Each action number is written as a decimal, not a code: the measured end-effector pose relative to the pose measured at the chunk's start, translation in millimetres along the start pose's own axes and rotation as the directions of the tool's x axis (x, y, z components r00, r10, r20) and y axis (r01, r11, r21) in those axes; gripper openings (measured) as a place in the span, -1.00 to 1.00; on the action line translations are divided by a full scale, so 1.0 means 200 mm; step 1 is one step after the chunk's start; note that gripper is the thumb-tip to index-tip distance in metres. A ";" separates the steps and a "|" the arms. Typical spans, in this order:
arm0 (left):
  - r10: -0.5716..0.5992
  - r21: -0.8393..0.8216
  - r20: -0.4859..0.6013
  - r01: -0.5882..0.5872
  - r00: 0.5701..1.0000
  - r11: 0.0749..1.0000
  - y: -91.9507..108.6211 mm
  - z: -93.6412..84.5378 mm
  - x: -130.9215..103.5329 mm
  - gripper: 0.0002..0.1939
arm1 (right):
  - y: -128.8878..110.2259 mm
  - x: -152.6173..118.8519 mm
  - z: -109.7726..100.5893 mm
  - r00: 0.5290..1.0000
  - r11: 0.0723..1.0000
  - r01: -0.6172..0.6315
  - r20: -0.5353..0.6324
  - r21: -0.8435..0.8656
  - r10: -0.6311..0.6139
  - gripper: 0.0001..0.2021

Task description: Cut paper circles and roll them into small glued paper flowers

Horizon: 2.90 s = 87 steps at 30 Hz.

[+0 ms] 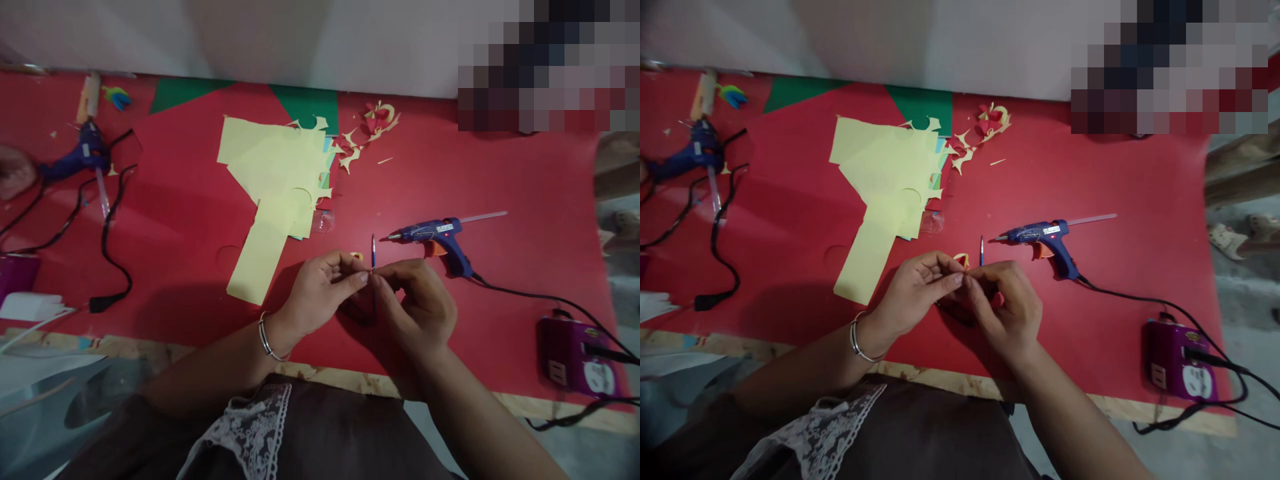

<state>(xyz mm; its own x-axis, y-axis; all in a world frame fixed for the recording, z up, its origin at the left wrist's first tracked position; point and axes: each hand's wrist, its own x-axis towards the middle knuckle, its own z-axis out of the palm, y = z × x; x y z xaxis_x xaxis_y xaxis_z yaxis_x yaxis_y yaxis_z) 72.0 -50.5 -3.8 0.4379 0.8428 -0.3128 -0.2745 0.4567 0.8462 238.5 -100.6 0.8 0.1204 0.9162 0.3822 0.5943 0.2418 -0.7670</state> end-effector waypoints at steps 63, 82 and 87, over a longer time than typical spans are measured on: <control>-0.217 0.034 0.111 0.214 0.970 0.976 0.06 -0.01 -0.02 -0.72 | 0.05 -0.01 0.00 0.922 0.871 -0.380 0.203 0.313 0.330 -0.85; -0.286 0.062 0.186 0.279 0.940 0.958 0.08 -0.04 -0.01 -0.64 | 0.02 0.01 -0.02 0.904 0.842 -0.422 0.218 0.335 0.367 -0.81; -0.309 0.077 0.178 0.300 0.934 0.951 0.08 -0.05 -0.01 -0.65 | 0.02 0.01 -0.02 0.903 0.828 -0.426 0.223 0.365 0.367 -0.84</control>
<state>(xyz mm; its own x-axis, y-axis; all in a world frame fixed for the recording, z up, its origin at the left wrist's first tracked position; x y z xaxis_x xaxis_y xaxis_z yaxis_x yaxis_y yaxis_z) 59.3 -41.3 6.4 0.6461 0.5959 -0.4769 -0.0643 0.6651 0.7440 244.1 -98.6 1.2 0.1492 0.9875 -0.0512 0.1508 -0.0739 -0.9858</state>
